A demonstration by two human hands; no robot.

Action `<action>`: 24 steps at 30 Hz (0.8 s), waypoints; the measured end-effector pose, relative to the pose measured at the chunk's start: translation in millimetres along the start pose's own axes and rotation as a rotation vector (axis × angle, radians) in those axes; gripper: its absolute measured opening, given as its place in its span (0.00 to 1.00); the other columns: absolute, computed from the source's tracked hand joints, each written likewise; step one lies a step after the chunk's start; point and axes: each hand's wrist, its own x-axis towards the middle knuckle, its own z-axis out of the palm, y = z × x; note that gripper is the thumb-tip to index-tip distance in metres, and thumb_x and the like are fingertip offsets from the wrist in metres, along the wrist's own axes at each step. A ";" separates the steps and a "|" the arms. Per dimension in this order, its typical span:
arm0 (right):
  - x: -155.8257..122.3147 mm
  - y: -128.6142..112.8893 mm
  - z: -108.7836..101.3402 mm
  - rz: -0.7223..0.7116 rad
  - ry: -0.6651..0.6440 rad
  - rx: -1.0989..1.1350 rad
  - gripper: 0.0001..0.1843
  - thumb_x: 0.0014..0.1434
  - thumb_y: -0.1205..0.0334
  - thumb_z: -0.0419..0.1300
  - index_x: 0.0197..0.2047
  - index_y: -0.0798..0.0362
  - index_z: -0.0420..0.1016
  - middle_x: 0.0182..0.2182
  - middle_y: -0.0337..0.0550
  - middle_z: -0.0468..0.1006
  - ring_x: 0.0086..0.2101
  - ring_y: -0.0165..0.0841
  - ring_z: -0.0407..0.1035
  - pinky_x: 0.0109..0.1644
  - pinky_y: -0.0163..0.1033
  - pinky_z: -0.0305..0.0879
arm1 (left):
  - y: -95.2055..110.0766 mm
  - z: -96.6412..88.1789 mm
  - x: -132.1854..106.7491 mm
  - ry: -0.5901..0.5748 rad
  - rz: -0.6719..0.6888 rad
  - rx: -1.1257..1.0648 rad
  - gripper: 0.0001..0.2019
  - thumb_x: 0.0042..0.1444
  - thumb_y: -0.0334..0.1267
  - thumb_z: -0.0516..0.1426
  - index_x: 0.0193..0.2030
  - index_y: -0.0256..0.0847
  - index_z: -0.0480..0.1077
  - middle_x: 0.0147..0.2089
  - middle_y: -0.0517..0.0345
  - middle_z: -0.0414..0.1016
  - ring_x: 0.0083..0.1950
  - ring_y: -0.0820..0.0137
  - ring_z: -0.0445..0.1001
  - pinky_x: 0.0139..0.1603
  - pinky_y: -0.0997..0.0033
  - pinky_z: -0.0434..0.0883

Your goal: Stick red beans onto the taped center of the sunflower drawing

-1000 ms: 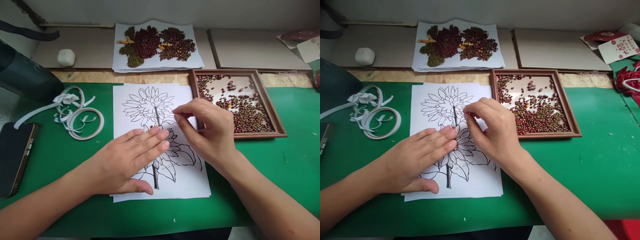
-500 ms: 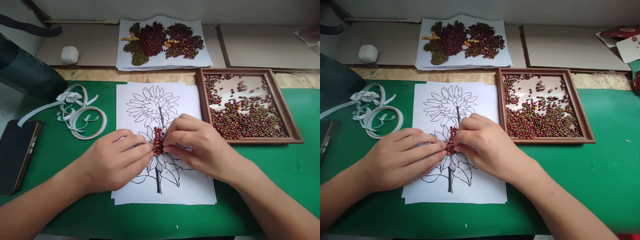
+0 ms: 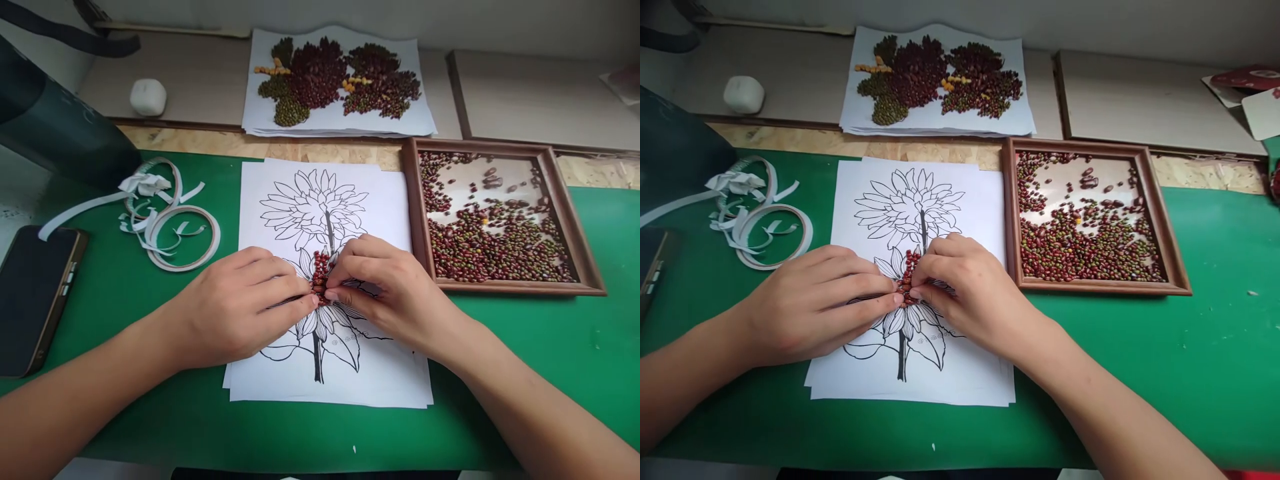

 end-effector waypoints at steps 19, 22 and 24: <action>-2.1 5.2 4.8 -0.096 0.074 -0.072 0.08 0.66 0.73 0.63 0.42 0.58 0.85 0.35 0.46 0.81 0.36 0.34 0.75 0.40 0.40 0.72 | 1.1 6.2 0.6 0.053 -0.042 -0.112 0.11 0.64 0.26 0.63 0.53 0.32 0.77 0.52 0.52 0.85 0.52 0.63 0.82 0.53 0.60 0.80; -0.1 7.0 6.5 -0.103 0.091 -0.057 0.07 0.65 0.74 0.64 0.40 0.58 0.85 0.34 0.46 0.83 0.35 0.35 0.76 0.40 0.40 0.73 | 0.4 8.9 -0.2 0.073 -0.045 -0.163 0.10 0.65 0.26 0.62 0.53 0.32 0.77 0.52 0.49 0.84 0.54 0.64 0.82 0.58 0.62 0.81; 1.1 7.5 7.3 -0.098 0.098 -0.047 0.07 0.64 0.74 0.65 0.39 0.57 0.85 0.34 0.45 0.83 0.35 0.35 0.76 0.40 0.41 0.73 | -0.1 9.3 -0.1 0.071 -0.048 -0.178 0.10 0.66 0.26 0.61 0.53 0.31 0.77 0.53 0.48 0.84 0.55 0.64 0.82 0.59 0.61 0.81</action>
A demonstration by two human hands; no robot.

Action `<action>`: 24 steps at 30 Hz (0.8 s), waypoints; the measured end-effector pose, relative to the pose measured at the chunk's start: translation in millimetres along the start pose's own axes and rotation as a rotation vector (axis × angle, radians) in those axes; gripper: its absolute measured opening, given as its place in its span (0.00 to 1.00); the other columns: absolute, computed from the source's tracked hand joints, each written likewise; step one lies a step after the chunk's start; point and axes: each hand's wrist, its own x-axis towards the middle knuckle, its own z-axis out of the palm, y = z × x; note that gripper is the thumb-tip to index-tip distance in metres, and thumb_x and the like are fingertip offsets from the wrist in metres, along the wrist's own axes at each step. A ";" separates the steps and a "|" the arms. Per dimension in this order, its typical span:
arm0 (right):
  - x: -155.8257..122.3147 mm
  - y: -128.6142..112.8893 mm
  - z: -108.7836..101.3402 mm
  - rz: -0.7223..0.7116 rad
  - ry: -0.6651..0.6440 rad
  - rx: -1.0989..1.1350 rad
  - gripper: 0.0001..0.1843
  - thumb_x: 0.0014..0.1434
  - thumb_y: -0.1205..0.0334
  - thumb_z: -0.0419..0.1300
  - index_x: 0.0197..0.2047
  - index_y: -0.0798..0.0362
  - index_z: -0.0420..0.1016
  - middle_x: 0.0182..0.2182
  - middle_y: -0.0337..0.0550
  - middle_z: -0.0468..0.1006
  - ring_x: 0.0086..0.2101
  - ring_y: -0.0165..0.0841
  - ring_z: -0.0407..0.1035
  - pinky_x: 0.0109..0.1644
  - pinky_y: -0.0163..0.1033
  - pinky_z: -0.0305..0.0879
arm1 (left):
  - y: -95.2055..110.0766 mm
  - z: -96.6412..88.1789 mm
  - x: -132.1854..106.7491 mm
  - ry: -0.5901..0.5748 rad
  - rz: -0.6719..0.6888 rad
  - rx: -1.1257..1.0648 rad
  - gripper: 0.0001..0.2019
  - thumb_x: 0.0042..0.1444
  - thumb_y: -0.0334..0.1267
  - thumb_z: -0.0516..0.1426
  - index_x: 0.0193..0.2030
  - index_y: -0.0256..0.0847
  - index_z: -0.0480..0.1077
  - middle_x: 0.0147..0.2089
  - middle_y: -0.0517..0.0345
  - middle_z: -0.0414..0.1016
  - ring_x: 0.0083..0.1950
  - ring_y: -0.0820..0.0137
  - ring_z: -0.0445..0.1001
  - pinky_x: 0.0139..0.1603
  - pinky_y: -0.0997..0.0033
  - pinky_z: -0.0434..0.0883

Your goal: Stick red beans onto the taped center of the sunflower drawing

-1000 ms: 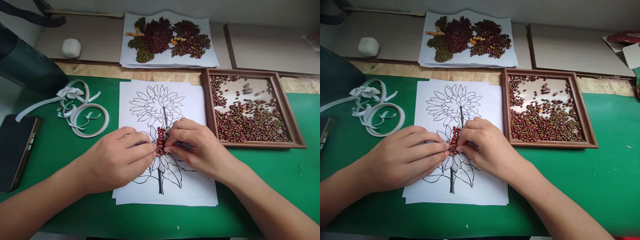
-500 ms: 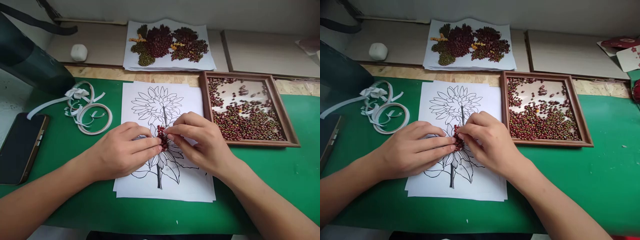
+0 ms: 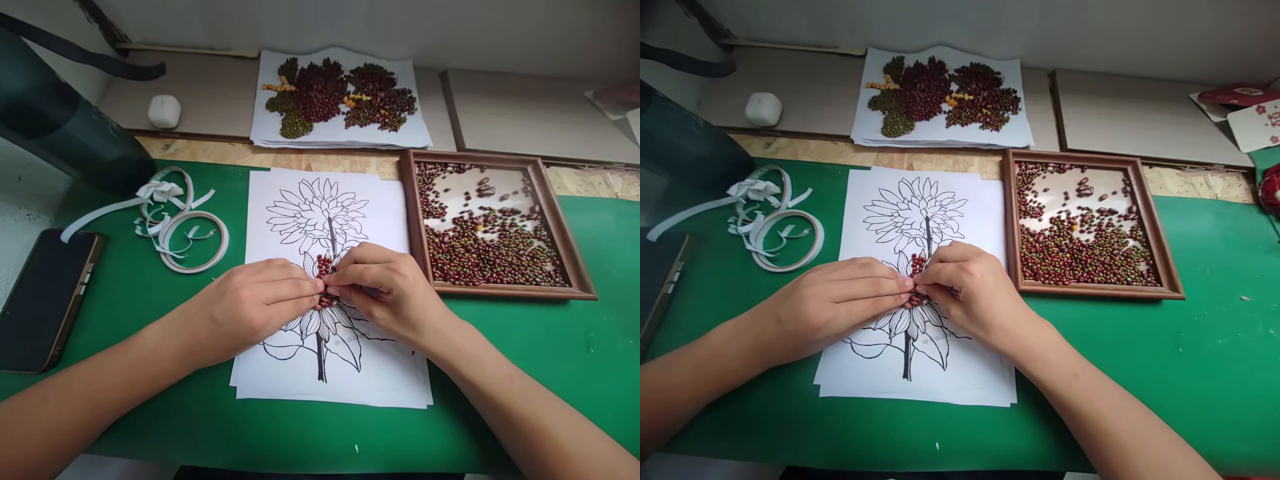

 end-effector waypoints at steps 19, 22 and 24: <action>-1.6 -1.6 -4.5 0.132 0.066 0.121 0.07 0.67 0.71 0.64 0.45 0.55 0.84 0.39 0.44 0.87 0.40 0.34 0.80 0.45 0.40 0.75 | -1.1 0.8 -0.4 -0.022 0.074 0.143 0.13 0.65 0.30 0.63 0.56 0.34 0.76 0.54 0.53 0.84 0.53 0.61 0.80 0.47 0.59 0.79; -1.5 -5.2 -5.5 0.148 0.095 0.107 0.06 0.67 0.70 0.64 0.45 0.54 0.83 0.39 0.43 0.86 0.40 0.33 0.80 0.46 0.39 0.74 | -0.5 -0.3 0.7 -0.041 0.055 0.143 0.15 0.66 0.31 0.62 0.59 0.34 0.76 0.55 0.53 0.83 0.53 0.59 0.78 0.45 0.56 0.78; -1.4 -6.2 -6.3 0.151 0.115 0.091 0.06 0.68 0.70 0.63 0.45 0.54 0.82 0.39 0.42 0.85 0.40 0.33 0.79 0.46 0.39 0.73 | -0.5 -0.7 0.4 -0.063 0.046 0.138 0.16 0.67 0.32 0.62 0.60 0.34 0.75 0.56 0.51 0.83 0.53 0.58 0.77 0.45 0.55 0.77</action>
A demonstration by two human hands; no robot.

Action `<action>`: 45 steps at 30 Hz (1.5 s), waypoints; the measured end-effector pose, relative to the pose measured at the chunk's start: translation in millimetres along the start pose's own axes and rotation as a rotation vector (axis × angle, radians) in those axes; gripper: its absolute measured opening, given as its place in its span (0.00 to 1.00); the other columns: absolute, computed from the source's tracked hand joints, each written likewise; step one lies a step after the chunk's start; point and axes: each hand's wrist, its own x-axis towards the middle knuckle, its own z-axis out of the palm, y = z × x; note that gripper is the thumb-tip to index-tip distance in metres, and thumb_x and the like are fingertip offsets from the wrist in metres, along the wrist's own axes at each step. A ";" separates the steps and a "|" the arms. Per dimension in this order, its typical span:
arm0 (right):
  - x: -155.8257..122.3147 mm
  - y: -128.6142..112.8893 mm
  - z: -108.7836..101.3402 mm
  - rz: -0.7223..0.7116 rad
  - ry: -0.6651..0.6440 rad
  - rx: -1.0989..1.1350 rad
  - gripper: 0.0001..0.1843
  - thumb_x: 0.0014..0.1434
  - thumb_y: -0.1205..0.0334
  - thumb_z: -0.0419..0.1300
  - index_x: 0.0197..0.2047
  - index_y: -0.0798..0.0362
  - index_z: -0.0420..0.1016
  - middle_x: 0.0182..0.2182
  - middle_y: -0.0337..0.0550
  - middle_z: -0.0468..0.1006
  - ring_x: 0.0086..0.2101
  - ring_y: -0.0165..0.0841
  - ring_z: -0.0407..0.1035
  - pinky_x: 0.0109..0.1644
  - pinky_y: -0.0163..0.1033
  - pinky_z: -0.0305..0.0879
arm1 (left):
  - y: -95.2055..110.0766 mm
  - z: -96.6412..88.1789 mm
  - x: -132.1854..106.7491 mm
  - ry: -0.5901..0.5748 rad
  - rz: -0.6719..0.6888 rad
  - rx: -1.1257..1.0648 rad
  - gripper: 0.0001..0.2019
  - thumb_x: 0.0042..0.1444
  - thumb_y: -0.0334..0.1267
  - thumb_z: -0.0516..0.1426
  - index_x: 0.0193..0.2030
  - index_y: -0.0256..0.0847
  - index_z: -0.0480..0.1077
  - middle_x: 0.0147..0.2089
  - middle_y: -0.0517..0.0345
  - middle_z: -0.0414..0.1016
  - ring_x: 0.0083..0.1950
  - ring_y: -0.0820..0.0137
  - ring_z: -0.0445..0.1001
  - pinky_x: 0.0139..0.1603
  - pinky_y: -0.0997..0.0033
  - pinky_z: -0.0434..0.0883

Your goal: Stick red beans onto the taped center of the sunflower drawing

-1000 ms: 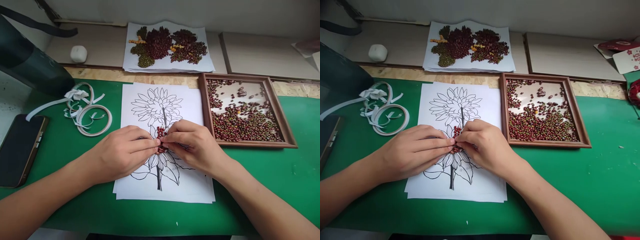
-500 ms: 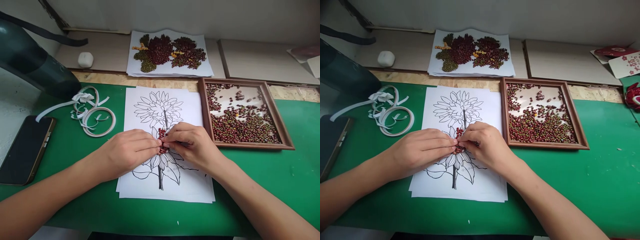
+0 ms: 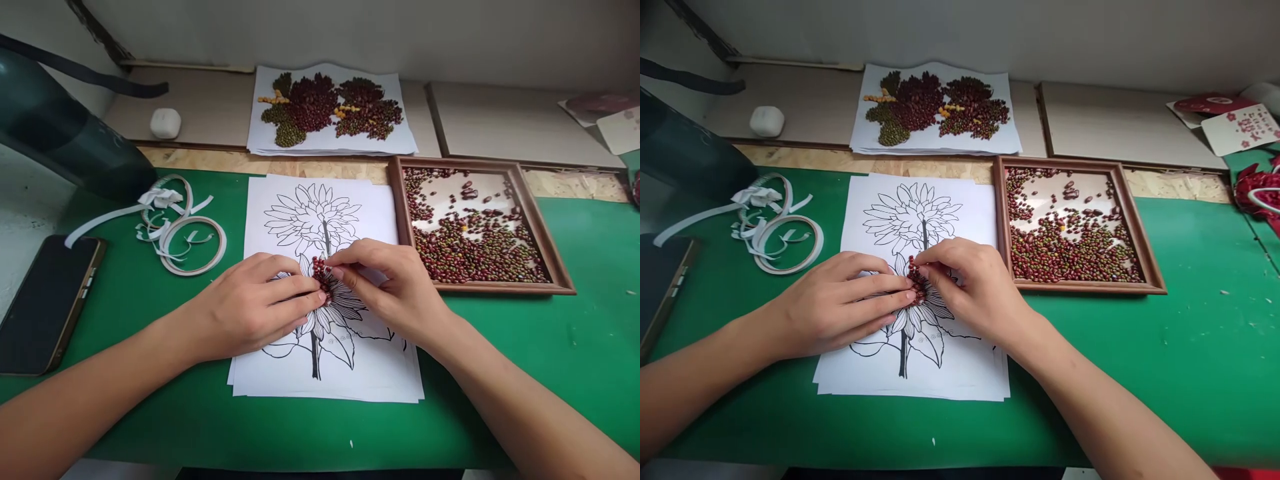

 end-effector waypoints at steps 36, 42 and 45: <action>5.3 3.4 1.1 0.285 -0.113 0.225 0.08 0.65 0.61 0.68 0.33 0.53 0.79 0.32 0.39 0.78 0.36 0.33 0.70 0.40 0.39 0.63 | 1.1 -0.4 4.2 0.026 0.000 0.039 0.14 0.65 0.30 0.63 0.57 0.40 0.75 0.49 0.53 0.84 0.48 0.63 0.80 0.45 0.61 0.76; 7.3 -1.7 -1.8 0.312 -0.087 0.263 0.18 0.73 0.49 0.58 0.37 0.53 0.76 0.32 0.40 0.77 0.35 0.32 0.69 0.40 0.38 0.63 | 7.4 0.2 -1.9 -0.155 0.041 0.029 0.24 0.71 0.44 0.58 0.71 0.39 0.67 0.73 0.47 0.68 0.74 0.57 0.66 0.72 0.56 0.64; 7.0 -4.8 -0.6 0.324 -0.087 0.222 0.17 0.74 0.50 0.57 0.37 0.52 0.76 0.32 0.39 0.76 0.34 0.31 0.68 0.39 0.38 0.62 | 10.8 3.5 -4.0 -0.287 0.033 0.023 0.33 0.72 0.57 0.53 0.76 0.38 0.60 0.79 0.49 0.57 0.80 0.56 0.55 0.78 0.55 0.54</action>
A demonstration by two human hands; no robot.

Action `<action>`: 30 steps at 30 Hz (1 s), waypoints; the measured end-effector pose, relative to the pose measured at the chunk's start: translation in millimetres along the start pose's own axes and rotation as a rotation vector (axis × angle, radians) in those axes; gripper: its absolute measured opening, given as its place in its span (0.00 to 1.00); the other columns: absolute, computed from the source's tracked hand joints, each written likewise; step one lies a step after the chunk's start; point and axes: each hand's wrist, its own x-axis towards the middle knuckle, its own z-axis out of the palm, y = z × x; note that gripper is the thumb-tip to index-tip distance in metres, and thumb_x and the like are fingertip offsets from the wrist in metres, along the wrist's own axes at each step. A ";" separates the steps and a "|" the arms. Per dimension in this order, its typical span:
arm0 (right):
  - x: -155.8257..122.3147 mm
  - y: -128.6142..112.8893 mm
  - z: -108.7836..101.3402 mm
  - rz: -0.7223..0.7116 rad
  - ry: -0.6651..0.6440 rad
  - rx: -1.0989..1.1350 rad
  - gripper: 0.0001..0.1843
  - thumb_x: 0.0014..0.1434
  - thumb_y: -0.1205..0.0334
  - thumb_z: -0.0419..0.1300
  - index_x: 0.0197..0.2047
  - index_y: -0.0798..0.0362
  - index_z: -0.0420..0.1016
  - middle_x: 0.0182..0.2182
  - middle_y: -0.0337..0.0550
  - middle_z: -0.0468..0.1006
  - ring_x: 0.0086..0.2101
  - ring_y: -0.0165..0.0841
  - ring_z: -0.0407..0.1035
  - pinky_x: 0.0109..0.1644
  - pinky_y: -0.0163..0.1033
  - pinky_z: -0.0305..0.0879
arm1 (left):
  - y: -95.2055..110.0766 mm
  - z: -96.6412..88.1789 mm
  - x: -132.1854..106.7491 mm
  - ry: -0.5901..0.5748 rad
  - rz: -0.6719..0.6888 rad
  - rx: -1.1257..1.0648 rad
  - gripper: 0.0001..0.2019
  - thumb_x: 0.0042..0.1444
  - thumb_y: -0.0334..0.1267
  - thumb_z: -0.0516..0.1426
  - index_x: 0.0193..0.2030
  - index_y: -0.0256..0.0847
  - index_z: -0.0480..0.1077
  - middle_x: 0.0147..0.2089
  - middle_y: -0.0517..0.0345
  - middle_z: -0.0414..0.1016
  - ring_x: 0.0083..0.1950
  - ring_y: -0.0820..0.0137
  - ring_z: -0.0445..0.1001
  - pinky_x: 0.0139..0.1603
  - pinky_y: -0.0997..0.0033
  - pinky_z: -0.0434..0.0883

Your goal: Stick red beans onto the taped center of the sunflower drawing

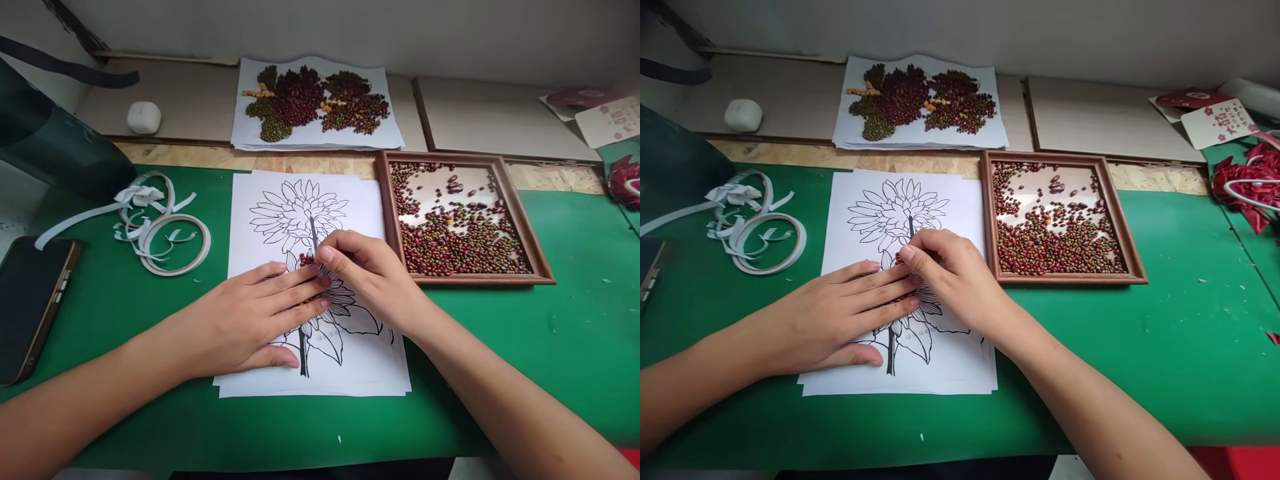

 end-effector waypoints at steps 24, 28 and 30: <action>-1.6 -3.1 -0.1 -0.026 0.098 0.102 0.14 0.72 0.55 0.59 0.34 0.52 0.72 0.28 0.36 0.71 0.31 0.28 0.64 0.34 0.37 0.59 | 7.7 3.4 -3.7 -0.069 -0.102 0.021 0.47 0.68 0.70 0.45 0.80 0.35 0.48 0.82 0.51 0.44 0.83 0.58 0.44 0.82 0.58 0.34; -2.9 -3.1 -0.1 -0.030 0.112 0.113 0.14 0.72 0.55 0.59 0.35 0.52 0.73 0.28 0.36 0.71 0.31 0.28 0.63 0.33 0.37 0.59 | 7.4 2.0 -2.4 -0.056 -0.112 0.016 0.45 0.69 0.69 0.45 0.80 0.35 0.50 0.82 0.52 0.47 0.83 0.58 0.44 0.82 0.58 0.35; -3.9 -4.5 -0.5 -0.046 0.131 0.113 0.14 0.72 0.56 0.59 0.34 0.52 0.73 0.28 0.36 0.71 0.30 0.28 0.64 0.33 0.37 0.58 | 5.5 1.4 -0.8 -0.056 -0.098 0.017 0.45 0.69 0.69 0.45 0.79 0.35 0.52 0.81 0.52 0.49 0.83 0.57 0.44 0.82 0.57 0.38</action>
